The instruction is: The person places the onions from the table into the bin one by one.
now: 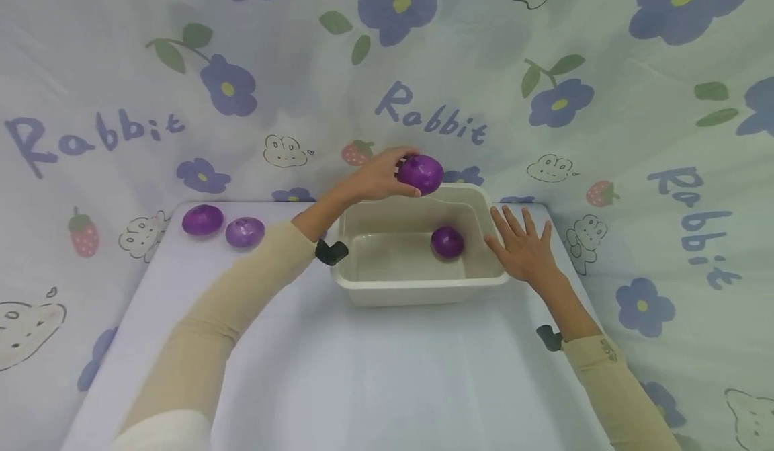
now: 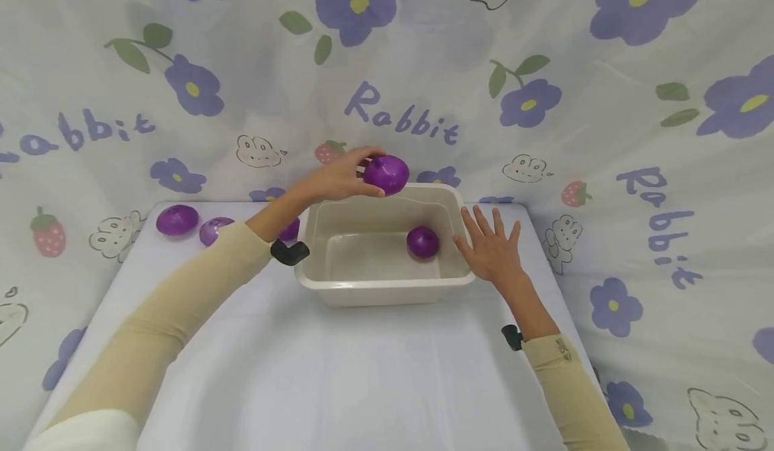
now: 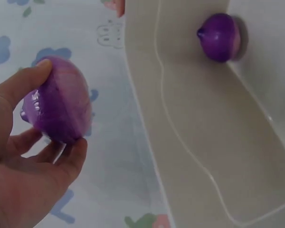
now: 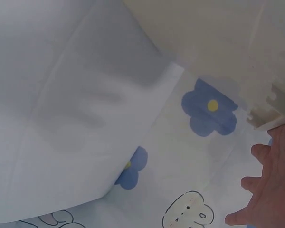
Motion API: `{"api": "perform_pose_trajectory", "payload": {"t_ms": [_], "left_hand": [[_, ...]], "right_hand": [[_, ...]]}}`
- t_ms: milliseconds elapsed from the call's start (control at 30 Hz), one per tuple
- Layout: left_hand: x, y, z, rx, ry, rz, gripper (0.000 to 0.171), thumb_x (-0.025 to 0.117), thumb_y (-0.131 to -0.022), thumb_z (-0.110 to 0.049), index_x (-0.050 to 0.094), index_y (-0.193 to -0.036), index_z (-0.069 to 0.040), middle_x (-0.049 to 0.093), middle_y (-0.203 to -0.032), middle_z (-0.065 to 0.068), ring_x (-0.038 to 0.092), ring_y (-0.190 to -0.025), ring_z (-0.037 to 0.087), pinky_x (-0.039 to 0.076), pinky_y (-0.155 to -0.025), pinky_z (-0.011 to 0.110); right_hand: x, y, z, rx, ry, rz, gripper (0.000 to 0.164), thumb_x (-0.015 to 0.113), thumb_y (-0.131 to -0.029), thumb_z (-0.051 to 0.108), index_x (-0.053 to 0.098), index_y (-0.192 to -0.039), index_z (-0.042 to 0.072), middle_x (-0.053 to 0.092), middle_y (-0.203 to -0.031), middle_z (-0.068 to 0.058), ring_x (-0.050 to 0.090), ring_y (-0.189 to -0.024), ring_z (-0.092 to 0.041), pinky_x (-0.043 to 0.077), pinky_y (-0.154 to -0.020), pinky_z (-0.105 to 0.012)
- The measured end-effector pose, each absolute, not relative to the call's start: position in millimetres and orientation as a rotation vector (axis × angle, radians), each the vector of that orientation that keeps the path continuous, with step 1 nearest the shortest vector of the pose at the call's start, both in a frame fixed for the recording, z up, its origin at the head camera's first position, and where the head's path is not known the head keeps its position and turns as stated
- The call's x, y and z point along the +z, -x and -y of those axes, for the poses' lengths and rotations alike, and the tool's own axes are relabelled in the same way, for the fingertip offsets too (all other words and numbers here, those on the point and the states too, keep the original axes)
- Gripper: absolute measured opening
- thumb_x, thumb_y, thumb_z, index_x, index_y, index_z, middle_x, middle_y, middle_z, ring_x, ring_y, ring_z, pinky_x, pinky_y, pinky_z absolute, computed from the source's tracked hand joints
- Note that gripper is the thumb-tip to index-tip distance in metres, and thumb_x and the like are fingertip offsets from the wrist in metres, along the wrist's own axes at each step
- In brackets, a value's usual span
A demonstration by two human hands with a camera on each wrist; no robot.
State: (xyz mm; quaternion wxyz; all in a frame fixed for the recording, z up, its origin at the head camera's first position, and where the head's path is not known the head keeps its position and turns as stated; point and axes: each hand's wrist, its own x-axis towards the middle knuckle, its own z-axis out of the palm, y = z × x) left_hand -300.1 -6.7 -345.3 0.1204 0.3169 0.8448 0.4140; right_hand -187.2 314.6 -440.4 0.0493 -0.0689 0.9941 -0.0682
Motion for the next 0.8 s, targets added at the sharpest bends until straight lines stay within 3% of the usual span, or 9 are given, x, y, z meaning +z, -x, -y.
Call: {"api": "perform_pose_trajectory", "payload": {"t_ms": [500, 800], "left_hand": [[-388, 313, -49, 0.998, -1.073, -2.479, 0.078, 0.084, -0.079, -0.017, 0.045, -0.146, -0.003, 0.048, -0.147, 0.015, 0.044, -0.135, 0.029, 0.033, -0.113, 0.035], [-414, 307, -65, 0.926, -1.127, -2.308, 0.08, 0.082, -0.081, -0.012, 0.041, -0.15, -0.008, 0.048, -0.148, 0.014, 0.045, -0.134, 0.027, 0.036, -0.111, 0.033]], "right_hand": [[-442, 189, -315, -0.218, 0.203, -3.022, 0.072, 0.023, -0.104, 0.058, 0.009, -0.162, 0.018, 0.007, -0.166, -0.013, -0.009, -0.148, -0.043, -0.012, -0.107, -0.074], [-444, 190, -316, -0.219, 0.199, -3.02, 0.072, 0.022, -0.104, 0.059, 0.008, -0.162, 0.019, 0.007, -0.166, -0.013, -0.009, -0.148, -0.043, -0.012, -0.107, -0.074]]}}
